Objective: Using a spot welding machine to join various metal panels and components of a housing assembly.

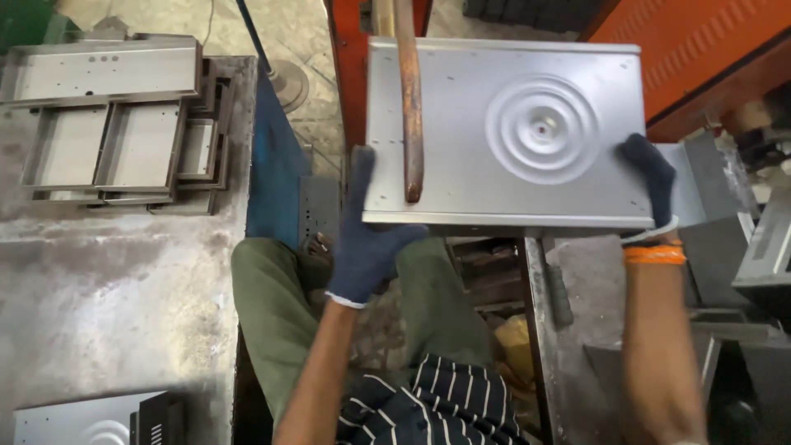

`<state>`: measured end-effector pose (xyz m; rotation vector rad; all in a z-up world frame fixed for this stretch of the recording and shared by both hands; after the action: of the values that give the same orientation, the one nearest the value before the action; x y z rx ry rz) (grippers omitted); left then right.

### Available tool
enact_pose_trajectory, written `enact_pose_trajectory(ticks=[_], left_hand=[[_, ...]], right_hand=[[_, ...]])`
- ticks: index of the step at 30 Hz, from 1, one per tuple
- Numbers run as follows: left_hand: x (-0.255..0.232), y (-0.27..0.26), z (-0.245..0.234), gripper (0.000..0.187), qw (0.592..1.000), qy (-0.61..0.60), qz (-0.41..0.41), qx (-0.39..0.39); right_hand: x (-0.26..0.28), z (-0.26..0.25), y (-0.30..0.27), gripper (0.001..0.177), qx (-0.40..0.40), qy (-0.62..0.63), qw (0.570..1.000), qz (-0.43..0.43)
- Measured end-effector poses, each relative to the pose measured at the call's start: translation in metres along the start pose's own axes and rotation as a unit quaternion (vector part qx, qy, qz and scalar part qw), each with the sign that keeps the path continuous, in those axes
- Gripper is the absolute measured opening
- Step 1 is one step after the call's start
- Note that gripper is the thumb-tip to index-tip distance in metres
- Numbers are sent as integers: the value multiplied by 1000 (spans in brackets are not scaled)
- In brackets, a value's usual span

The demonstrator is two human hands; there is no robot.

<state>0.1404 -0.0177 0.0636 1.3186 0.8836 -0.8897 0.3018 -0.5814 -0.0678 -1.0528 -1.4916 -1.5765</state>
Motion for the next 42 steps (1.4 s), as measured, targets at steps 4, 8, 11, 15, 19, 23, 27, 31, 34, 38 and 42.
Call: enact_pose_trajectory(ticks=[4,8,11,15,19,23,27,31,34,38,42], left_hand=[[-1,-6,-20,111,999,33,0,2],[-5,-3,-24,105,997,76,7,-5],[-8,-2,-33,102,1000,8,-10,-23],[11,-11,-45,96,998,29,-52,-26],[-9,-5,-48,92,998,54,-1,-27],[-1,-4,-60,86,997,-2,-65,-34],[-5,-9,-86,83,996,80,-15,-34],[-5,-15,-94,82,992,94,-52,-60],[-35,-5,-90,81,993,102,-16,-60],[0,-8,-119,81,993,68,-74,-65],[4,-14,-141,80,986,99,-104,-83]], right_hand=[[11,43,-14,35,3,-57,998,20],[-20,52,-19,27,-89,220,947,218],[-26,62,-19,29,-77,225,951,198],[-2,94,-31,34,-59,134,970,195],[26,127,-34,31,-80,263,933,233],[24,133,-33,28,-90,207,939,260],[47,193,-41,20,-48,258,926,270],[75,233,-43,31,-32,305,901,306],[107,260,-43,34,16,340,885,316],[80,261,-29,40,18,318,905,283],[149,335,-56,43,56,386,845,367]])
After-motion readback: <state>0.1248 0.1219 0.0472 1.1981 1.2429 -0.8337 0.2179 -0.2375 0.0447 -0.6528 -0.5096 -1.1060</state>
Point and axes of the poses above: each hand's wrist, its own y-axis towards the middle knuckle, its own z-axis out of the palm, x = y × z, the point moved 10 cm from there along y, towards the middle knuckle
